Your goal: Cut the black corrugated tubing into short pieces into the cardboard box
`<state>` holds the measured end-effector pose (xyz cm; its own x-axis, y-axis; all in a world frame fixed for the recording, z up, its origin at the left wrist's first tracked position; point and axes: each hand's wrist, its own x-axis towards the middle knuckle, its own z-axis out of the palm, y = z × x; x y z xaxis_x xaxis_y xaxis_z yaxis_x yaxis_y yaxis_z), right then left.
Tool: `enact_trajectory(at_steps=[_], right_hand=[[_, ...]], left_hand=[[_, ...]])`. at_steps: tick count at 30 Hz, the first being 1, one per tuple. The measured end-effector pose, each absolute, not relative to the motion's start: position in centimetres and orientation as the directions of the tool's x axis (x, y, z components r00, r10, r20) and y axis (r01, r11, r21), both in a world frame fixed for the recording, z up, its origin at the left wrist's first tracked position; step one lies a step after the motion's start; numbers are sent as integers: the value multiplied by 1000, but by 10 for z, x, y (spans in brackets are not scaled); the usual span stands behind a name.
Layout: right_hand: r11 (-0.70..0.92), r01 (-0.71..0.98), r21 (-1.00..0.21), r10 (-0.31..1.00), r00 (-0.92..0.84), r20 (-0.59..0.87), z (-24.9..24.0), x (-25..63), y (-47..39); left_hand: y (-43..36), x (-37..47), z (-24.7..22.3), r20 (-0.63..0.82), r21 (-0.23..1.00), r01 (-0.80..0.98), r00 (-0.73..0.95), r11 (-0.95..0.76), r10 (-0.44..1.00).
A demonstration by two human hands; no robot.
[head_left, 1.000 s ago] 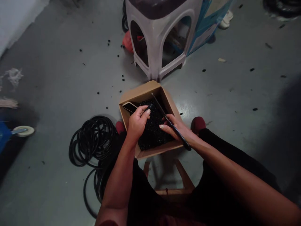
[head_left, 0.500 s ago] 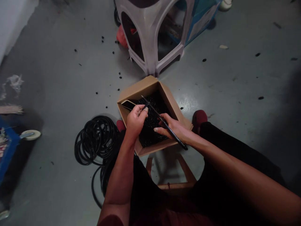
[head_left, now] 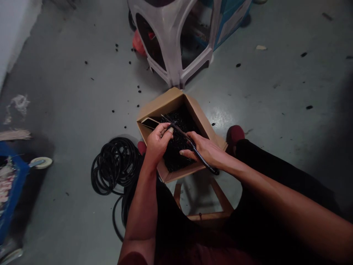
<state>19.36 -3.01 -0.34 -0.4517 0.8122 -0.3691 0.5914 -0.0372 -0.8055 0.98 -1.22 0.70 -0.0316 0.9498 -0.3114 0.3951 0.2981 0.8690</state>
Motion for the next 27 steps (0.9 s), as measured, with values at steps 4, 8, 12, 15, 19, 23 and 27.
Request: enact_trajectory(at_steps=[4, 8, 12, 15, 19, 23, 27], right_hand=[[4, 606, -795, 836, -439, -330, -7, 194, -31], [40, 617, -786, 844, -442, -304, -12, 196, -33], [67, 623, -780, 844, -452, -288, -14, 197, -33], [75, 638, -766, 848, -445, -288, -14, 197, -33], [56, 670, -740, 823, -451, -346, -12, 197, -31], [29, 692, -722, 801, -447, -397, -9, 196, -28], [13, 704, -710, 798, -435, -417, -11, 195, -28]], left_hand=[[-12, 9, 8, -317, 870, 393, -19, 299, 948], [-13, 8, 12, -331, 870, 395, 29, 293, 943], [-14, 6, 14, -368, 857, 423, 98, 296, 925], [-14, 7, 15, -380, 848, 438, 111, 298, 918], [-14, 9, 13, -400, 821, 481, 96, 309, 912], [-14, 13, 9, -413, 820, 461, 67, 339, 908], [-14, 15, 4, -437, 826, 420, 54, 377, 898]])
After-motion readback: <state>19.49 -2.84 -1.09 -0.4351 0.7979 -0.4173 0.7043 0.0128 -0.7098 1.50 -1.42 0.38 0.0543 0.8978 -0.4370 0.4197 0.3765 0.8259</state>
